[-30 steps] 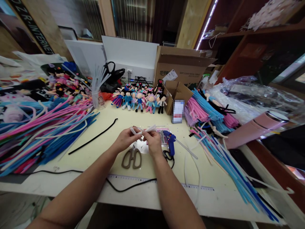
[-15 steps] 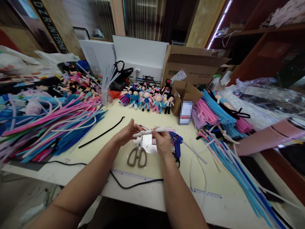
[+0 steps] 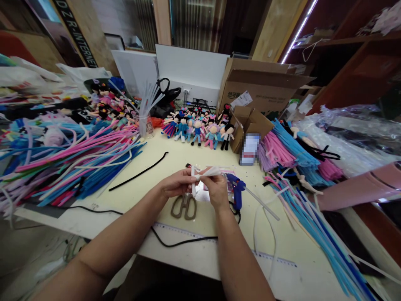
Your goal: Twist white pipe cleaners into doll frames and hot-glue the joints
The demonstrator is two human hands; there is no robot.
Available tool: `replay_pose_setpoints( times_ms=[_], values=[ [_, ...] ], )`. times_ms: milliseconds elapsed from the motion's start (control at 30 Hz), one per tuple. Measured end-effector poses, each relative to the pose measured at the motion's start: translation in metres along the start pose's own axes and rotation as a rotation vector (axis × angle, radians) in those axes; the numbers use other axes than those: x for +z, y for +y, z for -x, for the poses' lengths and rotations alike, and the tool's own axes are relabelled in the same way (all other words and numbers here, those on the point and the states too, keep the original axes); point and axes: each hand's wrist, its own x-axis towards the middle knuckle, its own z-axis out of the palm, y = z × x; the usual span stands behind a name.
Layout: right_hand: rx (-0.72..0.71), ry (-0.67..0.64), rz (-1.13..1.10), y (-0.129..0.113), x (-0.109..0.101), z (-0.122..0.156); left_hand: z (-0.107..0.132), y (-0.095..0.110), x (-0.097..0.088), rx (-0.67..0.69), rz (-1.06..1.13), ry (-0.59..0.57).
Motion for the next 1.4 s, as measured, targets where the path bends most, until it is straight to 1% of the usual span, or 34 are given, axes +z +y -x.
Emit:
replay_pose_setpoints(
  times_ms=[100, 200, 267, 400, 567, 667, 767, 833, 933, 1067, 1200, 1333, 1400],
  values=[
    [0.026, -0.002, -0.015, 0.002, -0.003, 0.001, 0.004, 0.002, 0.004, 0.044, -0.085, 0.027],
    [0.074, 0.023, -0.029, 0.006, -0.005, 0.0, 0.007, 0.003, 0.008, 0.043, -0.141, 0.061],
    [0.096, 0.023, -0.06, 0.009, -0.005, 0.0, 0.008, 0.003, 0.009, 0.037, -0.143, 0.066],
    [0.098, 0.014, -0.117, 0.01, -0.003, 0.0, 0.005, 0.004, 0.012, 0.059, -0.106, 0.028],
    [0.096, 0.033, -0.1, 0.009, 0.0, 0.0, 0.004, 0.005, 0.013, 0.054, -0.074, 0.036],
    [0.109, 0.028, -0.078, 0.008, 0.002, 0.001, 0.003, 0.005, 0.013, 0.079, -0.133, 0.085],
    [0.125, 0.047, -0.049, 0.006, 0.004, 0.001, 0.003, 0.005, 0.014, 0.145, -0.28, 0.191],
    [0.133, 0.068, -0.027, 0.006, 0.005, 0.001, 0.003, 0.004, 0.016, 0.205, -0.373, 0.235],
    [0.129, 0.073, -0.048, 0.006, 0.006, 0.0, 0.005, 0.005, 0.018, 0.269, -0.475, 0.258],
    [0.131, 0.053, -0.134, 0.008, 0.005, 0.0, 0.007, 0.006, 0.02, 0.286, -0.576, 0.28],
    [0.131, 0.043, -0.153, 0.011, 0.003, 0.0, 0.007, 0.005, 0.02, 0.287, -0.625, 0.281],
    [0.161, 0.067, -0.05, 0.014, 0.002, 0.0, 0.005, 0.003, 0.016, 0.276, -0.59, 0.317],
    [0.188, 0.069, 0.013, 0.012, 0.002, -0.001, 0.004, 0.004, 0.014, 0.265, -0.567, 0.33]
  ],
)
